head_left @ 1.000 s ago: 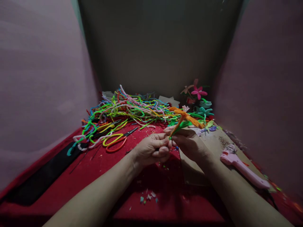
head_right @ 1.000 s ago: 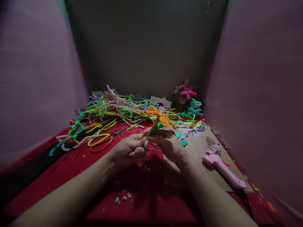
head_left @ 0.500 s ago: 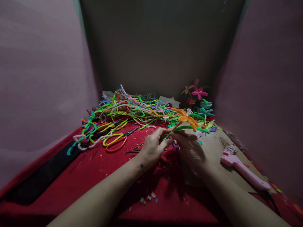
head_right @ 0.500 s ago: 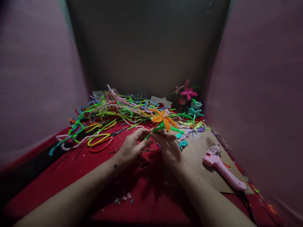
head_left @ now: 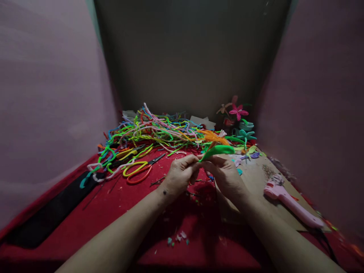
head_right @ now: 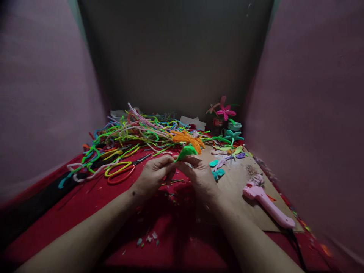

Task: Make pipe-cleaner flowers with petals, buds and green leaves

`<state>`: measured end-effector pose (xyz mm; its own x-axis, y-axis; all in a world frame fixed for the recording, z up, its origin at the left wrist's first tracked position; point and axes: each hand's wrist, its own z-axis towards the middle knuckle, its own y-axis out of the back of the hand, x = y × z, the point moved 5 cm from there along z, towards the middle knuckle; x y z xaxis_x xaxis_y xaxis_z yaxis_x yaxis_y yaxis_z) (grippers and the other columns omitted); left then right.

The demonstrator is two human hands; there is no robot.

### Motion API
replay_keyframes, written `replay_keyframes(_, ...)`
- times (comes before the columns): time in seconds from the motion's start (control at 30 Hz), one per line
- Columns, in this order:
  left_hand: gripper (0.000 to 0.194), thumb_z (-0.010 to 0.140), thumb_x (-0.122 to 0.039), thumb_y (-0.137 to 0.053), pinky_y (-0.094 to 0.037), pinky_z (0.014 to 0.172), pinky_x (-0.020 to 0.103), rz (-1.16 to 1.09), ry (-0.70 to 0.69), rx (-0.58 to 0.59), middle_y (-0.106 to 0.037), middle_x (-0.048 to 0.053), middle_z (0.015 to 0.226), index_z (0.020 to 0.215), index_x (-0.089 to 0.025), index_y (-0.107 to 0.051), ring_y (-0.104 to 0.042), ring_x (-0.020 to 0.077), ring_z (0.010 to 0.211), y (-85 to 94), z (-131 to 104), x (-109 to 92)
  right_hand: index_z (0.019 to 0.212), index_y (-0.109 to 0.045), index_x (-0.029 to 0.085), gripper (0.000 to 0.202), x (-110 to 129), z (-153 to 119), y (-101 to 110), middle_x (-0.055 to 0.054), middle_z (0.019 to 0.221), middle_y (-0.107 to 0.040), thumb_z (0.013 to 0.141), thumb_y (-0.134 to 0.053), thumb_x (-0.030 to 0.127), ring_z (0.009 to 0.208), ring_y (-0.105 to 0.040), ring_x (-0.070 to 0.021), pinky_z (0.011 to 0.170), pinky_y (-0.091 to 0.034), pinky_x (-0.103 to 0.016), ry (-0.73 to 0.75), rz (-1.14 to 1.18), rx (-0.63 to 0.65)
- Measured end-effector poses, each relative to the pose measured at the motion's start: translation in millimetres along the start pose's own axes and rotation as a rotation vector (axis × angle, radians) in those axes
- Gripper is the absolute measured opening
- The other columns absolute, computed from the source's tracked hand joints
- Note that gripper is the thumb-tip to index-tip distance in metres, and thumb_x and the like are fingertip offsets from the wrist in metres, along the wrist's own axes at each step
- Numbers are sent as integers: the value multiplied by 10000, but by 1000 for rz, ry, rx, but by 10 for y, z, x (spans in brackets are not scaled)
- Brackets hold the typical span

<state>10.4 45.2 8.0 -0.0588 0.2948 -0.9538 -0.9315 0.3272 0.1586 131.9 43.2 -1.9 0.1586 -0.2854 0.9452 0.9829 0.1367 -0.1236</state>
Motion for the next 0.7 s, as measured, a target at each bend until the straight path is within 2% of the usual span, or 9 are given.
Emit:
replay_keyframes(0.13,162,773,-296,-555,-305,405,179,-153,74,51,-442,-67,469,727,-140,-561,-385,51,388,4,12,-8,815,-710,228,146,2,26,27,-5,809,-619,675,-707,271,782,-510,-157,750,-397,-303,10,83,74)
replay_keyframes(0.2,175,760,-300,-584,-307,395,177,-233,110,102,-468,-59,482,697,-142,-543,-406,51,385,-10,11,12,827,-715,242,151,-6,37,49,-5,837,-618,678,-704,263,793,-511,-158,754,-396,-305,19,111,91)
replay_keyframes(0.37,235,732,-323,-641,-250,379,164,-622,248,333,-424,-67,444,662,-135,-518,-329,26,339,-151,-56,71,852,-721,245,195,-37,32,46,4,722,-617,663,-710,293,664,-491,-138,686,-394,-303,-76,174,175)
replay_keyframes(0.43,238,712,-330,-662,-245,370,167,-761,283,433,-388,-81,428,678,-142,-520,-271,20,320,-210,-94,68,839,-726,242,198,-21,16,16,-8,756,-634,650,-717,298,677,-505,-144,710,-399,-313,-87,235,223)
replay_keyframes(0.5,238,706,-333,-666,-244,360,172,-813,285,483,-365,-89,420,688,-153,-512,-236,22,312,-231,-109,56,799,-730,236,165,-7,3,-12,-18,786,-646,640,-721,277,681,-513,-146,715,-400,-313,-81,271,244)
replay_keyframes(0.6,211,747,-347,-617,-252,378,178,-680,246,435,-384,-82,443,726,-164,-514,-258,31,325,-198,-81,42,749,-726,224,123,-27,13,-10,-18,783,-645,629,-717,249,662,-502,-140,685,-396,-305,-74,290,157)
replay_keyframes(0.7,229,803,-359,-535,-315,458,202,-223,85,219,-459,-37,501,692,-159,-526,-396,66,421,-89,-33,26,744,-709,221,124,-81,31,22,0,753,-629,621,-715,221,657,-488,-135,676,-391,-297,-55,300,16)
